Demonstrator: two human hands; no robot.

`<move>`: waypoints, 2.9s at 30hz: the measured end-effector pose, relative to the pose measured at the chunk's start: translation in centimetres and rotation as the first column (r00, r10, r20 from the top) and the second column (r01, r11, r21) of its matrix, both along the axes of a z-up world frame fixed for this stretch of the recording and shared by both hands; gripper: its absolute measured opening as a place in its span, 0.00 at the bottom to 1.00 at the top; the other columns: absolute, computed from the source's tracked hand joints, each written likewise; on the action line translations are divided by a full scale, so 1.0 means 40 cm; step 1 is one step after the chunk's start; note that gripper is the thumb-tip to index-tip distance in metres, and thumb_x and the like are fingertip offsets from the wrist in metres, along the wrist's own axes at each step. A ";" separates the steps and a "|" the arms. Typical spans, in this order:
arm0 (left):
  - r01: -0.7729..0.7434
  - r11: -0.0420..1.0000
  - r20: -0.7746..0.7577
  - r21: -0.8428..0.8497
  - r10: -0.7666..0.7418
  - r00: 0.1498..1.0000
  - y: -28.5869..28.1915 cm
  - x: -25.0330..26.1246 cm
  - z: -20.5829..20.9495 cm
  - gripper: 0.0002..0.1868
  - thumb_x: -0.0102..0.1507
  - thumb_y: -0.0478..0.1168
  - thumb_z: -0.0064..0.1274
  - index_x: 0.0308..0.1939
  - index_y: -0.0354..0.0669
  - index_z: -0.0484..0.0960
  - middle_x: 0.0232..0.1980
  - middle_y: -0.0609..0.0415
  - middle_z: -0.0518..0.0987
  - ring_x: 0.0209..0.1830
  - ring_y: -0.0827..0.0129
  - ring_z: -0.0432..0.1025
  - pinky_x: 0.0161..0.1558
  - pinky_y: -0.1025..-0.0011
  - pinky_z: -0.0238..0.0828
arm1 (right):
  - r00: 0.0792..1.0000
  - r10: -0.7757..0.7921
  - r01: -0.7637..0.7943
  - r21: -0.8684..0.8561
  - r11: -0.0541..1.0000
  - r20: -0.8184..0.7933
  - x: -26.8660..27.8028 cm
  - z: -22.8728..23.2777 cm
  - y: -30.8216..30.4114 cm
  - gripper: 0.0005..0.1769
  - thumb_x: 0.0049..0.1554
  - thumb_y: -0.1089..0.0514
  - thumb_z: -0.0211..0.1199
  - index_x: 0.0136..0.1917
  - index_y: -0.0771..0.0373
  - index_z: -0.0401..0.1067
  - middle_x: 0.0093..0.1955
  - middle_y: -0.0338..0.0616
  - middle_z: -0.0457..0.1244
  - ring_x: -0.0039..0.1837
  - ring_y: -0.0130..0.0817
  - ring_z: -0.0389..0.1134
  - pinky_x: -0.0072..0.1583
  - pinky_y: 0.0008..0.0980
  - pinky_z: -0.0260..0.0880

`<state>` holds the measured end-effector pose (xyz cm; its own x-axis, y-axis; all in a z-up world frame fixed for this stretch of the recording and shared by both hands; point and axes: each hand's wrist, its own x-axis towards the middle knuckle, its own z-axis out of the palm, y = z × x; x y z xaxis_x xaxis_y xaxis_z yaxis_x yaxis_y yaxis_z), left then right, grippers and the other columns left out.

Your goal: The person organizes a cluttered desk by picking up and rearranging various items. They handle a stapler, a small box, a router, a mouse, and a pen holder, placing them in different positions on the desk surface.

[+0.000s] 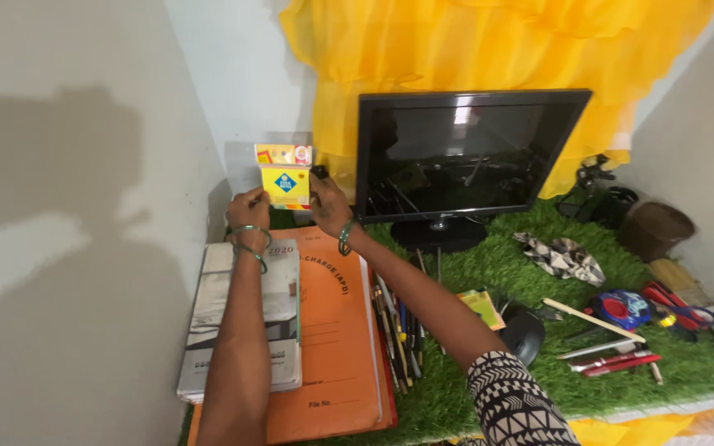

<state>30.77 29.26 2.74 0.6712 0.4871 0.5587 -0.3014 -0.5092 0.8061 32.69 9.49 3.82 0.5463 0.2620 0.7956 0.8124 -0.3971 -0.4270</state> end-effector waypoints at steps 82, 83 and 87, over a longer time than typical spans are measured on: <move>0.246 0.945 0.054 0.215 -0.263 0.963 0.042 0.021 -0.043 0.04 0.67 0.32 0.57 0.44 0.39 0.86 0.36 0.49 0.85 0.32 0.66 0.80 0.37 0.69 0.76 | 0.936 0.175 -0.227 -0.145 0.963 -0.306 -0.293 0.085 -0.280 0.15 0.60 0.68 0.62 0.61 0.67 0.70 0.55 0.45 0.68 0.55 0.31 0.74 0.57 0.31 0.76; 0.252 0.933 0.013 0.256 -0.264 0.965 0.035 0.009 -0.031 0.04 0.67 0.32 0.58 0.44 0.39 0.86 0.36 0.48 0.84 0.32 0.65 0.80 0.37 0.68 0.76 | 0.926 0.216 -0.262 -0.114 0.958 -0.310 -0.312 0.091 -0.305 0.14 0.61 0.68 0.61 0.61 0.67 0.70 0.55 0.45 0.68 0.56 0.31 0.74 0.57 0.31 0.76; 0.380 0.864 -0.128 0.331 -0.358 0.925 -0.034 -0.070 0.026 0.03 0.67 0.33 0.59 0.43 0.38 0.86 0.36 0.47 0.84 0.32 0.66 0.80 0.37 0.69 0.75 | 0.921 0.186 -0.233 -0.104 0.967 -0.341 -0.382 0.096 -0.410 0.13 0.61 0.65 0.62 0.60 0.66 0.70 0.55 0.45 0.69 0.55 0.30 0.73 0.56 0.31 0.76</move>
